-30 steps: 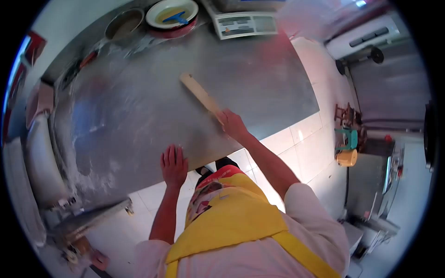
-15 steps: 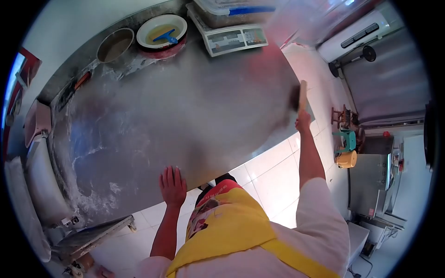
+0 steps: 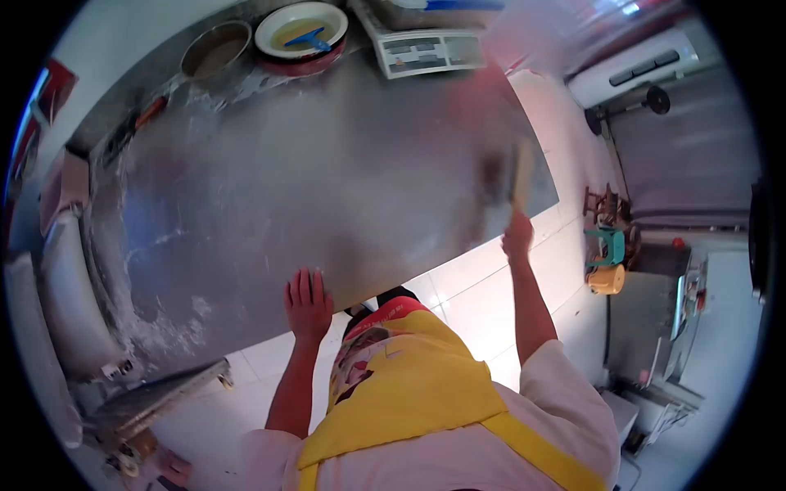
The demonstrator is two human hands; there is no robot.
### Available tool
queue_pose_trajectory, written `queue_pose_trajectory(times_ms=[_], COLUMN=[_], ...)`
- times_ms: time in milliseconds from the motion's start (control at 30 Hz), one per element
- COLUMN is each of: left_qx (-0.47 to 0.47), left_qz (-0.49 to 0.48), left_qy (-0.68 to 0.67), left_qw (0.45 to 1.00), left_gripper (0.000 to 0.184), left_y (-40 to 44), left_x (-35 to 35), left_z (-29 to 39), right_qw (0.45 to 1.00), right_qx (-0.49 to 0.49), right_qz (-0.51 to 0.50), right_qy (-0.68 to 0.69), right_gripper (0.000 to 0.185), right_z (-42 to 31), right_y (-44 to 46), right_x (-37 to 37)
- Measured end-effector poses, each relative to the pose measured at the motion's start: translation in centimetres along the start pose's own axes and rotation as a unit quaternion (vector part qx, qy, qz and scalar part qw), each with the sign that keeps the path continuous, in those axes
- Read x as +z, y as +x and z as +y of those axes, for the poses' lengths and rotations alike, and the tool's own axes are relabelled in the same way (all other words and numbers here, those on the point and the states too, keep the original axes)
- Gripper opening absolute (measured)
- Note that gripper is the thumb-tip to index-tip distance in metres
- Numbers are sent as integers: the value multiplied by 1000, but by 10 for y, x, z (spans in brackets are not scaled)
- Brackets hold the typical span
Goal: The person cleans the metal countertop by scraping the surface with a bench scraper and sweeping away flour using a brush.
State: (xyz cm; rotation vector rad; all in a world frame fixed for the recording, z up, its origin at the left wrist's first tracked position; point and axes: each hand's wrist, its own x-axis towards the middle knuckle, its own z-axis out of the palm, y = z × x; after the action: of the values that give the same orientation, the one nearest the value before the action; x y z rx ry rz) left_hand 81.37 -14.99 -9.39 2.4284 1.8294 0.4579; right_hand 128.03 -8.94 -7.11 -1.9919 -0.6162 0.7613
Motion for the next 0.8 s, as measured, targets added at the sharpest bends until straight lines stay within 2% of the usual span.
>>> queue_pose_trajectory(times_ms=[33,67,100,133,167,200,233,267,300,367,400,433,467,500,533,600,633,667,733,767,800], left_qx=[-1,2,1,0,1,0,1,2,7,2,5,7,7,-4,-12,-19,-48,-75,-138,-173,-205], left_qz=[0,-1,1,2,1,-3,-4,-2,4,7,6,5,3,7,13,21,35,51,102,140,177], left_qy=[-2,0,-4,-5,-5,-1,3,8,9,1,7,10,11,-13,-33,-62,-100,-135,-194,-218,-244], left_qw=[1000,1000,1000,1000,1000,1000,1000,1000,1000,1000,1000,1000,1000,1000,999,998,993,987,966,950,931], left_gripper=[48,48,48,48,48,48,48,48,48,49,49,48,48,49,50,51,51,52,52,53,54], left_y=[0,1,3,3,1,-2,-3,0,3,-2,-4,-4,-5,-6,-4,-3,-4,-4,-7,-8,-7], left_x=[-3,-3,-1,0,-2,-3,-3,-2,-1,-1,0,2,5,7,7,3,5,8,8,8,5], left_z=[-1,-3,-4,-5,-4,-3,-2,-3,-3,-3,-5,-7,-7,-7,-8,-9,-11,-15,-24,-30,-37], right_qw=[995,990,983,926,813,824,847,842,778,873,849,895,922,868,973,964,883,850,766,826,855], right_qx=[84,118,-1,-120,-355,-257,-294,-325,-416,-342,-323,-347,-214,-324,-65,12,-187,-293,-280,-151,-18], right_qz=[44,-48,-168,-282,-212,-335,-371,-417,-409,-327,-270,-168,-153,-60,-99,-187,-243,-275,-444,-481,-504], right_qy=[27,68,-80,-220,-410,-378,-241,-107,-233,-120,-319,-225,-283,-371,-198,-189,-356,-342,-372,-250,-119], right_gripper=[31,25,21,26,23,21,18,16,15,11,8,7,5,5,4,4,6,11,11,11,10], right_z=[18,40,68,87,37,44,30,16,-23,-8,-23,4,25,61,53,65,87,87,53,7,-22], right_y=[-11,-17,-21,-41,-101,-118,-147,-176,-193,-180,-167,-148,-129,-118,-136,-176,-197,-218,-255,-261,-256], right_x=[-16,-11,24,78,136,198,228,258,263,225,182,137,84,32,11,5,36,74,145,170,188])
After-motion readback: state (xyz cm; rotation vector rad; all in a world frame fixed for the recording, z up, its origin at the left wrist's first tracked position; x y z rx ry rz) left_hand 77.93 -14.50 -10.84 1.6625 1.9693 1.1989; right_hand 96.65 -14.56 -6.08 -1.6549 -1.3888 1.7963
